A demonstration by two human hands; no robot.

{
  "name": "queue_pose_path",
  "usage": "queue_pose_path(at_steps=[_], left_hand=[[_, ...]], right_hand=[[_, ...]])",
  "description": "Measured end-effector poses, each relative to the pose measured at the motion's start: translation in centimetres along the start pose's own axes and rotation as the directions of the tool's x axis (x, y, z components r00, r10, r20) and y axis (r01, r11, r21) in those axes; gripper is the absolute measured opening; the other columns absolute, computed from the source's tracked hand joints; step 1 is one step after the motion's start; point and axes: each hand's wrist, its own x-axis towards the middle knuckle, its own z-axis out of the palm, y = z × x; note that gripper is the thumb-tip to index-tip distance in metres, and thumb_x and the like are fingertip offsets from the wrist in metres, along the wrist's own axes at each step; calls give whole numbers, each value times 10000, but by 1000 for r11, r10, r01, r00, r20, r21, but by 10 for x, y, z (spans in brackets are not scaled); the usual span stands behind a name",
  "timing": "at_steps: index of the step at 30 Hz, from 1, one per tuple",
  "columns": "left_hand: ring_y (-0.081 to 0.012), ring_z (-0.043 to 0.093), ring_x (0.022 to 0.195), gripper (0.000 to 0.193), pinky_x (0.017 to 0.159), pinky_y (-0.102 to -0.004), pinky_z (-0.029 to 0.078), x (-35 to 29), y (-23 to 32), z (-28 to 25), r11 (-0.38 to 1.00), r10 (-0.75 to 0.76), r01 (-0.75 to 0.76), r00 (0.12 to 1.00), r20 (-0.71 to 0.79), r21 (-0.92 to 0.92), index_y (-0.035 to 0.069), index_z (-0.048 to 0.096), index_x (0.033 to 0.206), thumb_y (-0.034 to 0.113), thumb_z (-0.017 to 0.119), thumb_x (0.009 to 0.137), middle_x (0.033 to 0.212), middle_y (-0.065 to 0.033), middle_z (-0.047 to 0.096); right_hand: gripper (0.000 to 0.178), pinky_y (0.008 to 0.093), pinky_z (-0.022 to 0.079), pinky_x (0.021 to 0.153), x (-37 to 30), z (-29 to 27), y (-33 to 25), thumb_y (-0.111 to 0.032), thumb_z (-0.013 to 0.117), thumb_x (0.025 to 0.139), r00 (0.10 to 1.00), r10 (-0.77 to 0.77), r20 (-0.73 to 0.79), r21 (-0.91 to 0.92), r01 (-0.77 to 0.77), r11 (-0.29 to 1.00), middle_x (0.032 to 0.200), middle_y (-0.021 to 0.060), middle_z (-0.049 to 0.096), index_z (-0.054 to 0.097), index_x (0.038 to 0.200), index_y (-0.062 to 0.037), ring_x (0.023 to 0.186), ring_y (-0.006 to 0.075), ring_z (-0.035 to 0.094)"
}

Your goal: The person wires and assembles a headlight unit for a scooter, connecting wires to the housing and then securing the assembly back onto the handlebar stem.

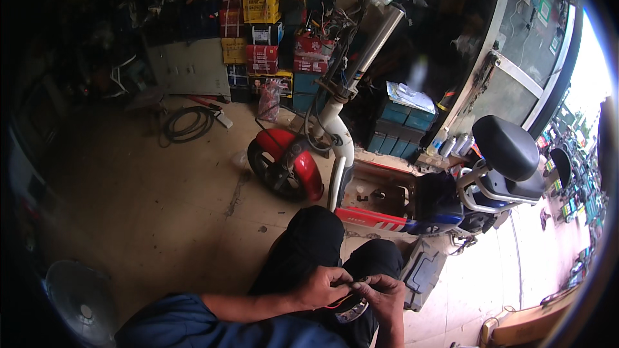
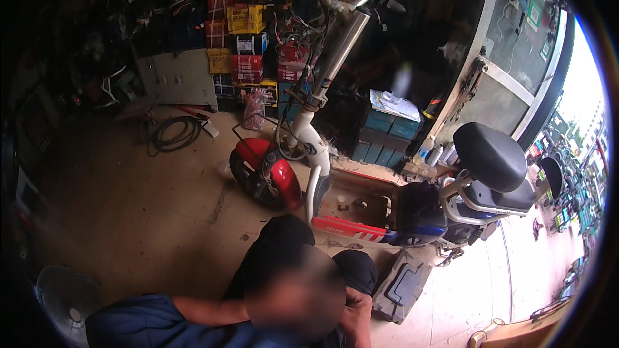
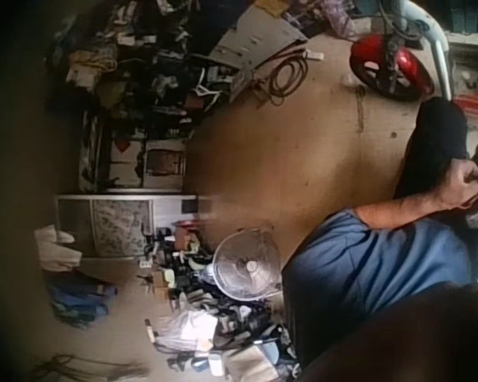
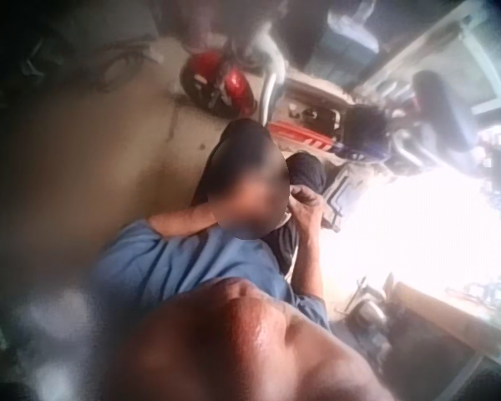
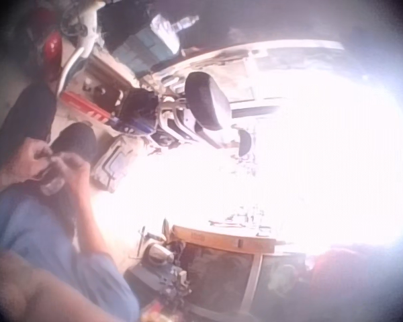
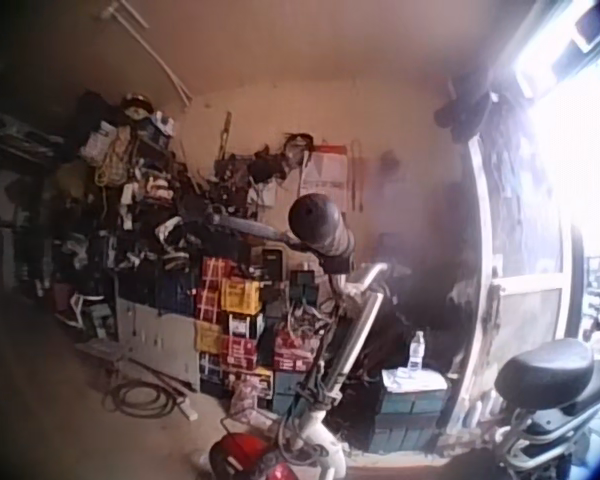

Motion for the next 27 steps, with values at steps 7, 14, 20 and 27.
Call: queue_pose_path(at_steps=[7, 14, 20, 27], left_hand=[[-88, 679, 868, 123, 777, -270, 550, -6, 13, -4, 998, -6, 3, 999, 51, 59, -43, 720, 1040, 68, 728, 987, 917, -79, 763], [-102, 689, 906, 92, 803, -282, 564, -13, 33, -4, 999, -33, 33, 993, 110, 2, -32, 708, 1039, 53, 709, 1004, 947, -77, 755], [-48, 654, 794, 72, 695, -240, 544, -26, 46, -6, 984, -167, 170, 983, 76, -44, -35, 690, 1014, 37, 692, 1020, 869, -35, 739], [-28, 592, 655, 111, 593, -202, 476, -22, 53, -8, 945, -321, 324, 943, 92, -30, -40, 700, 1049, 70, 685, 1034, 789, -6, 690]], right_hand=[[100, 232, 562, 719, -6, 2, 0, -40, 833, 926, 996, -63, 55, -170, 71, 983, 871, 64, 786, 780, 959, 38, 796, 85, 696], [217, 227, 437, 587, -21, 19, -22, -119, 812, 946, 997, -61, -54, -156, 52, 986, 718, -1, 661, 717, 796, 4, 648, 54, 570], [197, 222, 467, 701, -26, 28, -14, -134, 760, 992, 983, 171, -64, 201, -155, 967, 836, 0, 690, 728, 848, -3, 761, 61, 604], [149, 233, 487, 736, -26, 17, -15, -119, 767, 994, 976, 208, 70, 312, -219, 924, 894, 12, 687, 718, 933, 8, 821, 76, 623]])
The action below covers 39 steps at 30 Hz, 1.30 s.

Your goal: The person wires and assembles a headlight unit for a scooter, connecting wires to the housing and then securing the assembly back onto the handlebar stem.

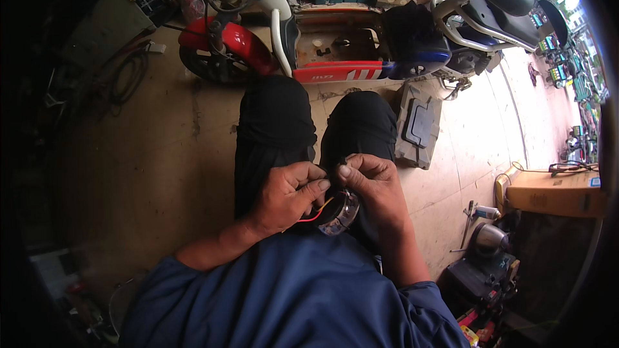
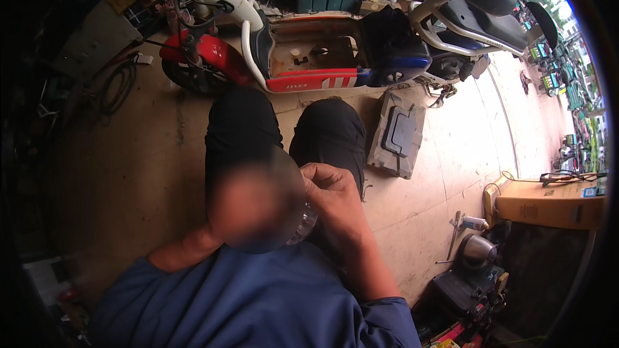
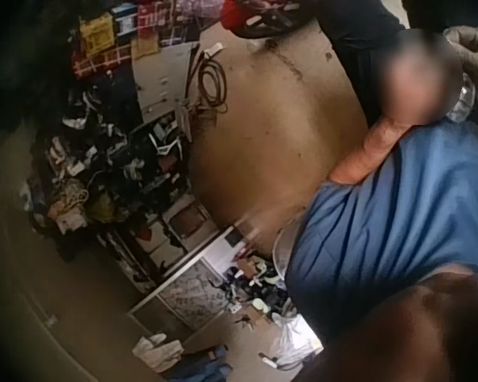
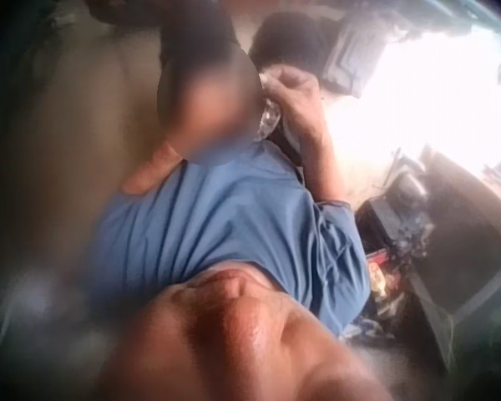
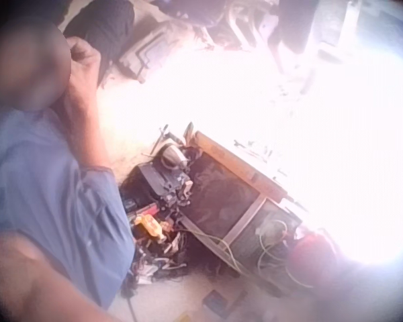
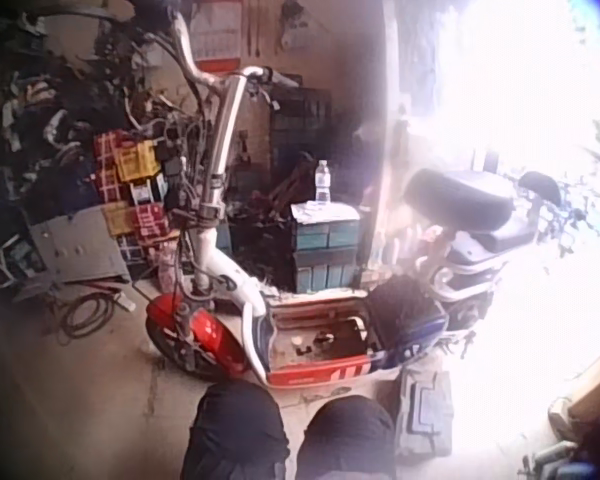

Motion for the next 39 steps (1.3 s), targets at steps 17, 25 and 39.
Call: queue_pose_path(at_steps=[17, 25, 39], left_hand=[[-81, 663, 734, 107, 663, -243, 520, -10, -18, 3, 995, 35, -50, 987, 160, 91, -14, 743, 1035, 90, 729, 1009, 810, -41, 726], [-241, 685, 688, 116, 638, -340, 519, -12, -3, 0, 874, 217, -304, 942, 255, 380, 21, 725, 895, 113, 770, 948, 795, -106, 713], [-321, 702, 747, 133, 638, -406, 541, -9, 14, 2, 752, 155, -412, 869, 470, 514, 54, 691, 925, 165, 751, 967, 818, -101, 686]], right_hand=[[165, 296, 581, 825, -33, -31, -9, -45, 768, 978, 964, 224, 144, -336, -165, 927, 1086, 82, 744, 701, 1108, 30, 957, 139, 711], [148, 415, 571, 685, -45, -27, -25, -129, 797, 934, 929, -12, 369, -831, 336, 443, 892, 148, 697, 725, 997, -17, 801, 338, 710], [403, 494, 552, 712, -35, -24, -27, -402, 629, 1052, 889, 162, 427, -730, 234, 641, 837, 217, 698, 708, 954, -19, 820, 438, 695]])
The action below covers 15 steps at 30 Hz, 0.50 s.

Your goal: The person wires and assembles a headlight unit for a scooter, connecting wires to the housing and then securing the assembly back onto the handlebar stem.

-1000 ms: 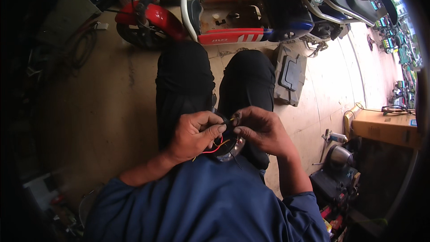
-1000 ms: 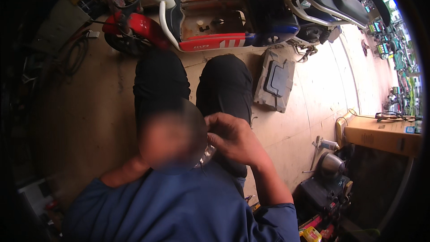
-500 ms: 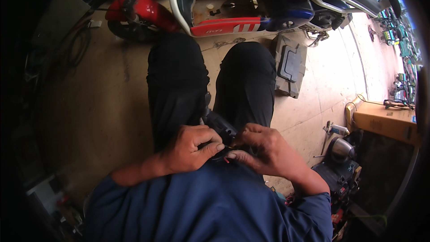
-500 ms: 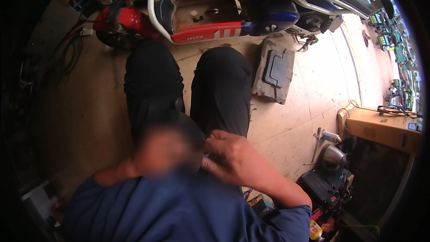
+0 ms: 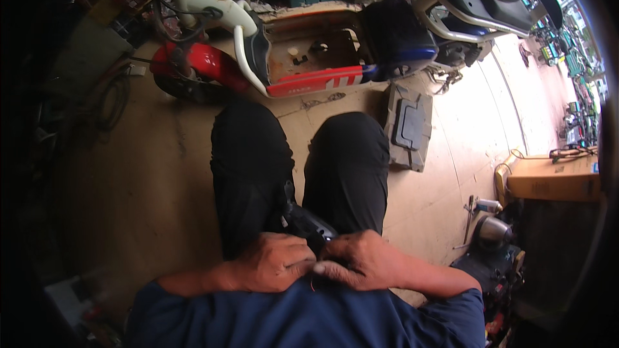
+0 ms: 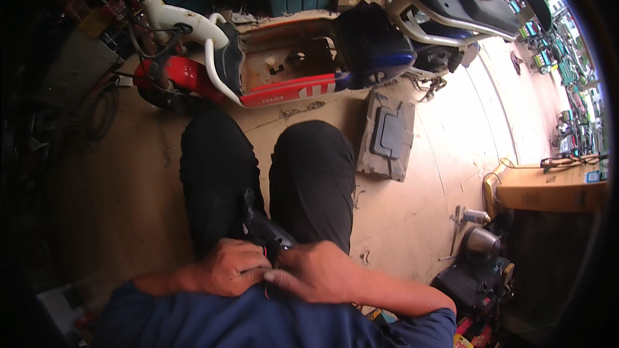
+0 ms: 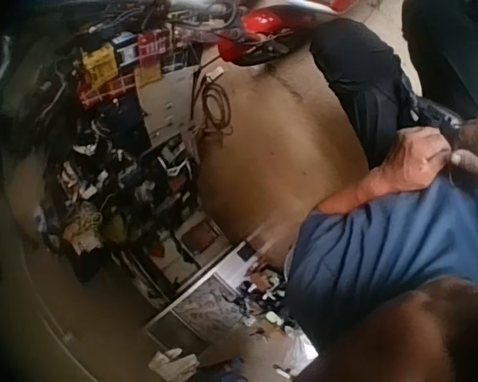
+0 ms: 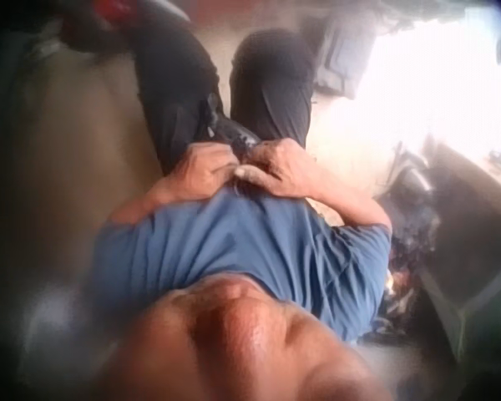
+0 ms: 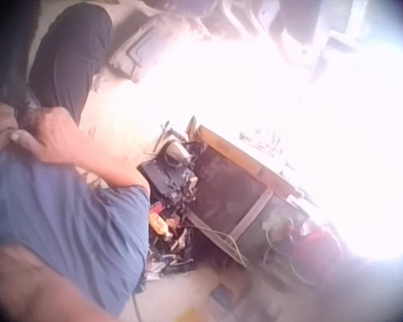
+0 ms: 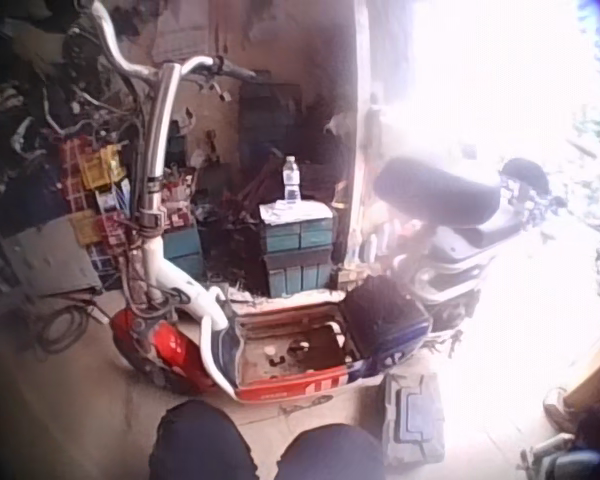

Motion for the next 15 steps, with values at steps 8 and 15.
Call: queue_pose_path(at_steps=[8, 15], left_hand=[[-289, 701, 661, 153, 571, -397, 522, 6, -11, -4, 997, 16, -12, 998, 61, -74, 66, 659, 900, 163, 769, 943, 725, -98, 663], [-295, 688, 649, 160, 544, -404, 520, 13, -20, -5, 988, 151, -147, 982, 113, -42, 75, 641, 895, 167, 757, 955, 729, -99, 643]], right_hand=[[377, 469, 539, 703, 9, -11, 8, -401, 614, 1072, 997, 58, 41, 151, -64, 986, 884, 202, 698, 717, 967, -54, 830, 437, 679], [432, 476, 539, 694, 12, -19, 20, -446, 611, 1075, 979, -27, 204, 95, 7, 995, 842, 224, 675, 716, 941, -50, 812, 447, 665]])
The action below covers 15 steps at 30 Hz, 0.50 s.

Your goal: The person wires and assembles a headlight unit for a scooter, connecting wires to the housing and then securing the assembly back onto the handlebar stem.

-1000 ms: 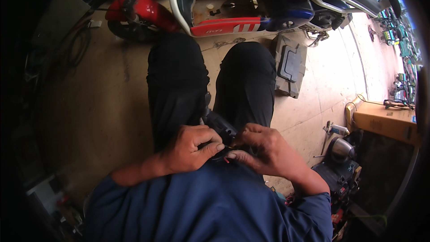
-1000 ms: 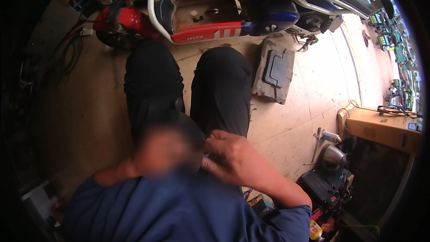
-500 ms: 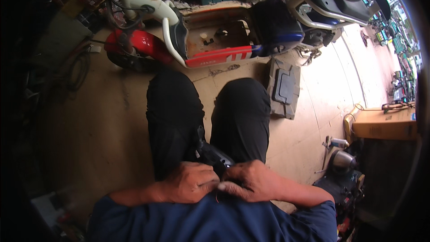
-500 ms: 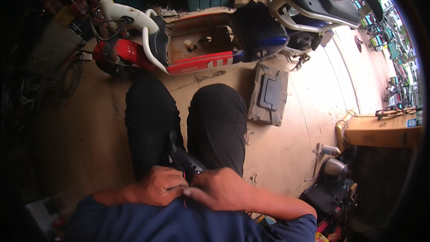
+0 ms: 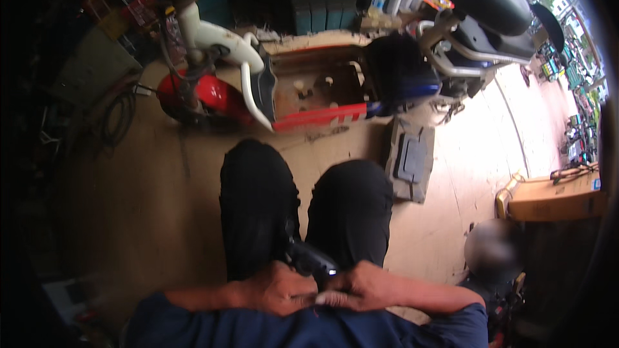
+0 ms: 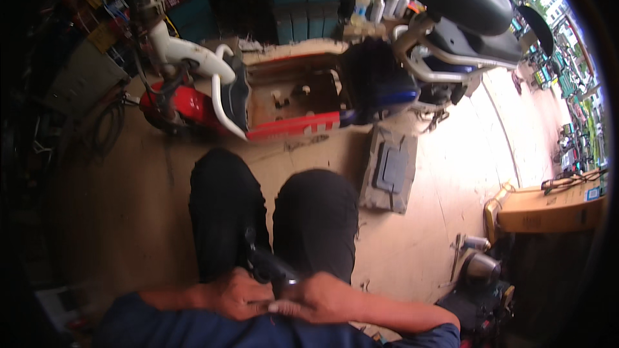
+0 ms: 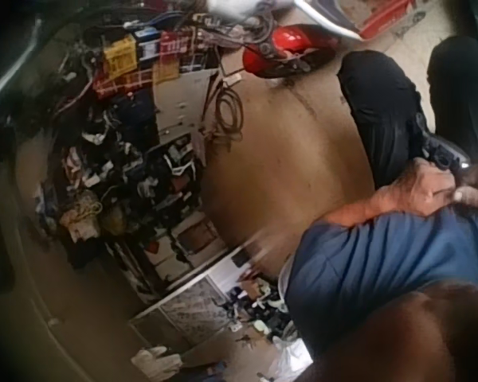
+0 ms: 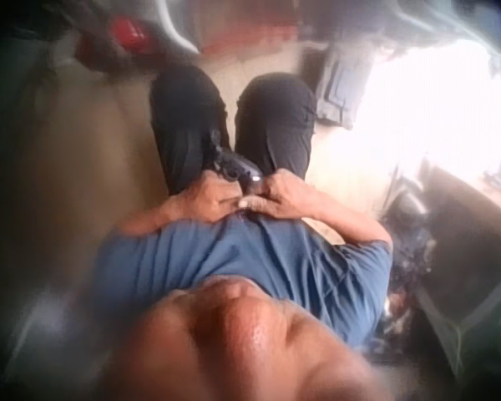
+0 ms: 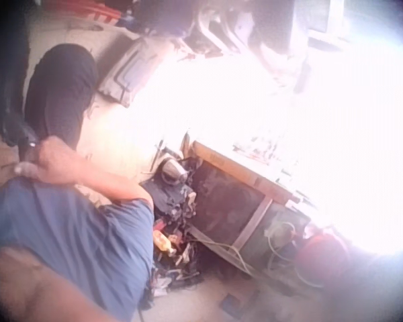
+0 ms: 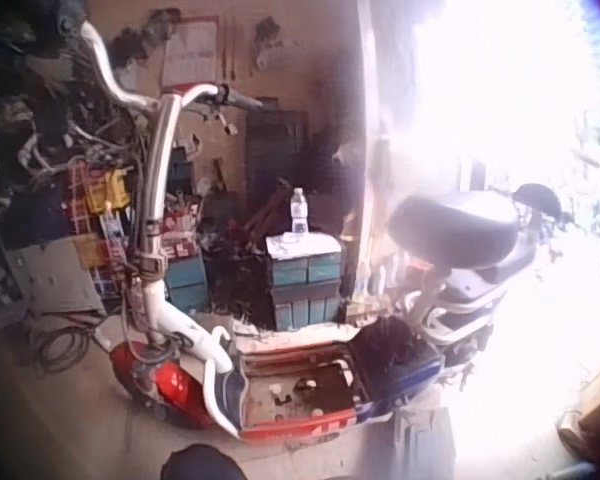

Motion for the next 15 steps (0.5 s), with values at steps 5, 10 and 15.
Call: queue_pose_path(at_steps=[5, 10, 15], left_hand=[[-306, 686, 661, 115, 555, -393, 529, -5, -8, -4, 996, 25, -24, 1000, 6, -86, 85, 680, 920, 168, 744, 968, 752, -86, 649], [-334, 707, 738, 179, 630, -422, 548, -9, -18, 1, 995, 73, -67, 994, 84, -70, 93, 676, 883, 223, 742, 986, 750, -113, 665], [-339, 680, 645, 204, 580, -454, 524, -10, -10, 5, 986, 102, -111, 991, -83, -124, 118, 659, 741, 198, 756, 901, 715, -113, 657]], right_hand=[[359, 384, 571, 739, 12, 2, 2, -372, 643, 1078, 987, -61, 150, 103, 46, 994, 904, 165, 745, 783, 1091, -42, 809, 345, 727], [254, 414, 554, 666, 13, 3, -15, -294, 725, 1027, 990, -129, 63, -81, 134, 988, 830, 126, 731, 751, 936, -59, 740, 306, 715], [243, 437, 565, 685, 12, 12, -4, -274, 711, 1029, 975, -218, 40, -95, 221, 971, 863, 146, 735, 750, 941, -51, 787, 335, 729]])
